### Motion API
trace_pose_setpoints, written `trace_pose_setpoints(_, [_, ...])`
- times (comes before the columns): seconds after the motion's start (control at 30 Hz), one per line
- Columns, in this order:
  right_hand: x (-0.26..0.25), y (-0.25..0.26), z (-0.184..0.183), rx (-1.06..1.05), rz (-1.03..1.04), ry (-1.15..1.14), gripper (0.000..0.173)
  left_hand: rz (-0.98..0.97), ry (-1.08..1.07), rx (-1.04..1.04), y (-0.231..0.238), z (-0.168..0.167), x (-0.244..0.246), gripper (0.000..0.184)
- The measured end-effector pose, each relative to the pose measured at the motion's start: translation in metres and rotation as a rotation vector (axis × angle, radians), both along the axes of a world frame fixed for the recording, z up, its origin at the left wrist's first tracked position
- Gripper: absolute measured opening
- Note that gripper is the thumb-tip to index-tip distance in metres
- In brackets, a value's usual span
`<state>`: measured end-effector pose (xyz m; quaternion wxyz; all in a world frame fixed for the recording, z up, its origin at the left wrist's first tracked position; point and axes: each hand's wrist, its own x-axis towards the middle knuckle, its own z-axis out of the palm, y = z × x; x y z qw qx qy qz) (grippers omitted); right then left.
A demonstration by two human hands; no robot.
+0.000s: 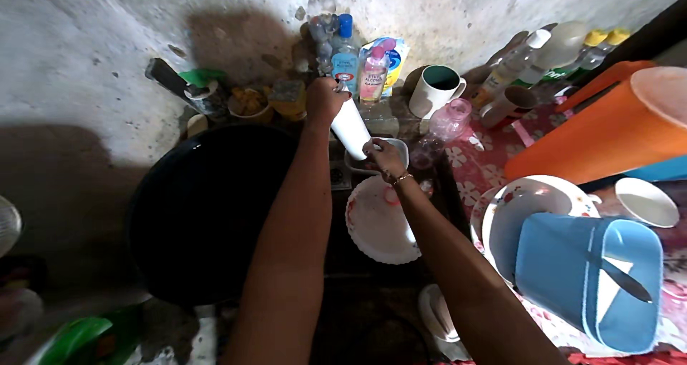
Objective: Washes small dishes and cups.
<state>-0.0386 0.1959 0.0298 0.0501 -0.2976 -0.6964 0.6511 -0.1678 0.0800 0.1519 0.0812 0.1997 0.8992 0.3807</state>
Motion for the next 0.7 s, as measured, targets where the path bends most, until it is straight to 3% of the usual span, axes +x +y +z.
trace_pose_setpoints(0.7, [0.0056, 0.0039, 0.0031, -0.056, 0.0, 0.001, 0.039, 0.009, -0.03, -0.114, 0.0006, 0.0028, 0.0018, 0.034])
